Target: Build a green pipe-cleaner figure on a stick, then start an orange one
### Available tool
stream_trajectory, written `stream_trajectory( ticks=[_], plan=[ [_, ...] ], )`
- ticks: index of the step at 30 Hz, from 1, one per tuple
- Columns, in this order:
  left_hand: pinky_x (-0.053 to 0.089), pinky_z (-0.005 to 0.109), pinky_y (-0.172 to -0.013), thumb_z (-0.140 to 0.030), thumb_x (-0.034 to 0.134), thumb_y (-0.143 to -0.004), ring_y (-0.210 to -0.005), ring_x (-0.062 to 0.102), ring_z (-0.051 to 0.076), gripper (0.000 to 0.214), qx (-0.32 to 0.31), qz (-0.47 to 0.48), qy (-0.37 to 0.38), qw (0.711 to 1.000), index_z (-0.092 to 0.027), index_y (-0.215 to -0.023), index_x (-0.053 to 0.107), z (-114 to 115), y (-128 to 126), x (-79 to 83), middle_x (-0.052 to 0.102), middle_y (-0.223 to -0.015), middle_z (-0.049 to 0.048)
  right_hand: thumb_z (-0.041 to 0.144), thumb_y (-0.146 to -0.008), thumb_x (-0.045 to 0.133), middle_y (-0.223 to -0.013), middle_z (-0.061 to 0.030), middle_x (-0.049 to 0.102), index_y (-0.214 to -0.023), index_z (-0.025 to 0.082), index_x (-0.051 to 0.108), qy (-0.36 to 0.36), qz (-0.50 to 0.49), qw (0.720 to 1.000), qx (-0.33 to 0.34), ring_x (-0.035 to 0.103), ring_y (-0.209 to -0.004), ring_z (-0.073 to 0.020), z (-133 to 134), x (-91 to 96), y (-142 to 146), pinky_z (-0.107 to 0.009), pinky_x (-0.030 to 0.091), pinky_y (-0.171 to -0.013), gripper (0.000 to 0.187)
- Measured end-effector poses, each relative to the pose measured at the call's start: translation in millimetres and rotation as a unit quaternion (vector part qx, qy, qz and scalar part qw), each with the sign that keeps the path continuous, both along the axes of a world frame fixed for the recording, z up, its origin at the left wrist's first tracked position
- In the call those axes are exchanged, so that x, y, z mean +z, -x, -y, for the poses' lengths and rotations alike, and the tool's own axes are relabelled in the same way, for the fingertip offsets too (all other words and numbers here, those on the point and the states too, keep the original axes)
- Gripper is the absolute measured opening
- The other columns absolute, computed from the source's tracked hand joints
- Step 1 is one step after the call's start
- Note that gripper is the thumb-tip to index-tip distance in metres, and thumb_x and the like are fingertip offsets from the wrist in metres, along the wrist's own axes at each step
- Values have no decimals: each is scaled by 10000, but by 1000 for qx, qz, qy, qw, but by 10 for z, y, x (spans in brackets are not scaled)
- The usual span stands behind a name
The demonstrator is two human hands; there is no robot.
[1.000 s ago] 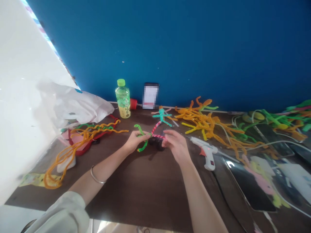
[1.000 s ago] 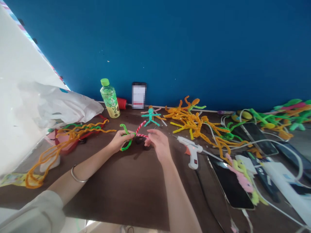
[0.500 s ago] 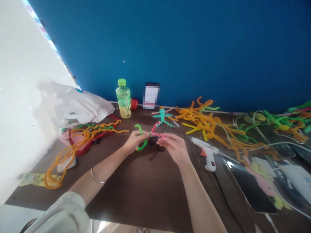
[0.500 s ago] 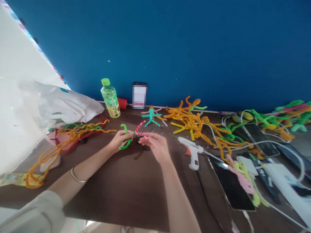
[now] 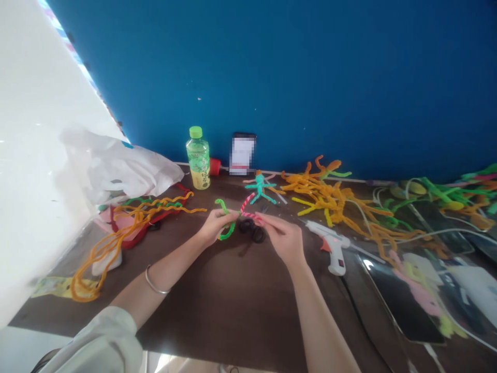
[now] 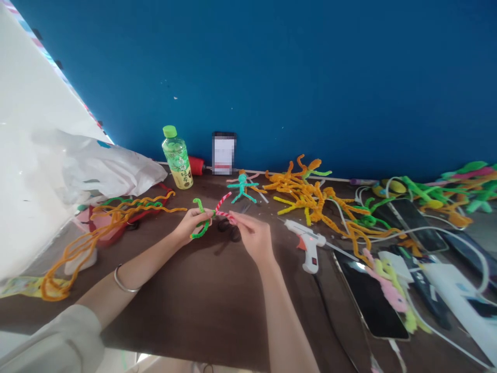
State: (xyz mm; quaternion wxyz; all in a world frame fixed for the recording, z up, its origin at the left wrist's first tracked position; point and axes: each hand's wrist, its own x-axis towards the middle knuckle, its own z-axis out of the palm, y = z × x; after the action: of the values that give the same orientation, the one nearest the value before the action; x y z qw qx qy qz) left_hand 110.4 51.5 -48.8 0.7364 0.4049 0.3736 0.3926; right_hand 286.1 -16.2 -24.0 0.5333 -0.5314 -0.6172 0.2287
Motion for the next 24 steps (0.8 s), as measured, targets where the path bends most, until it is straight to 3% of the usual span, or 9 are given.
stream_trajectory(
  ticks=[6, 11, 18, 24],
  plan=[
    [210, 179, -374, -313, 723, -583, -378, 374, 30, 244, 12, 9, 21, 1000, -102, -687, 660, -43, 7, -60, 421, -422, -44, 134, -824, 478, -1050, -9, 648, -1042, 255, 637, -100, 190, 977, 1, 630, -937, -180, -10, -110, -64, -323, 509, -879, 296],
    [217, 178, -371, -310, 721, -589, -386, 397, 36, 243, 11, 10, 27, 1000, -102, -697, 660, -61, 10, -93, 431, -426, -39, 132, -836, 476, -1133, -17, 604, -1130, 238, 583, -135, 253, 958, 9, 607, -986, -175, 27, -155, -70, -305, 489, -915, 330],
    [210, 178, -381, -314, 730, -576, -399, 397, 39, 244, 10, 3, 8, 1000, -102, -678, 665, -35, 0, -53, 456, -434, -26, 188, -836, 496, -1034, -32, 661, -1059, 229, 628, -140, 245, 959, -26, 640, -907, -187, 6, -168, -49, -318, 511, -862, 262],
    [229, 172, -392, -330, 732, -572, -400, 375, 20, 259, 18, -16, -9, 1000, -114, -700, 668, 9, -15, 17, 492, -474, -27, 282, -864, 424, -813, -49, 698, -928, 193, 652, -11, 126, 991, -29, 662, -697, -169, -13, -129, 7, -284, 529, -680, 252]
  ],
)
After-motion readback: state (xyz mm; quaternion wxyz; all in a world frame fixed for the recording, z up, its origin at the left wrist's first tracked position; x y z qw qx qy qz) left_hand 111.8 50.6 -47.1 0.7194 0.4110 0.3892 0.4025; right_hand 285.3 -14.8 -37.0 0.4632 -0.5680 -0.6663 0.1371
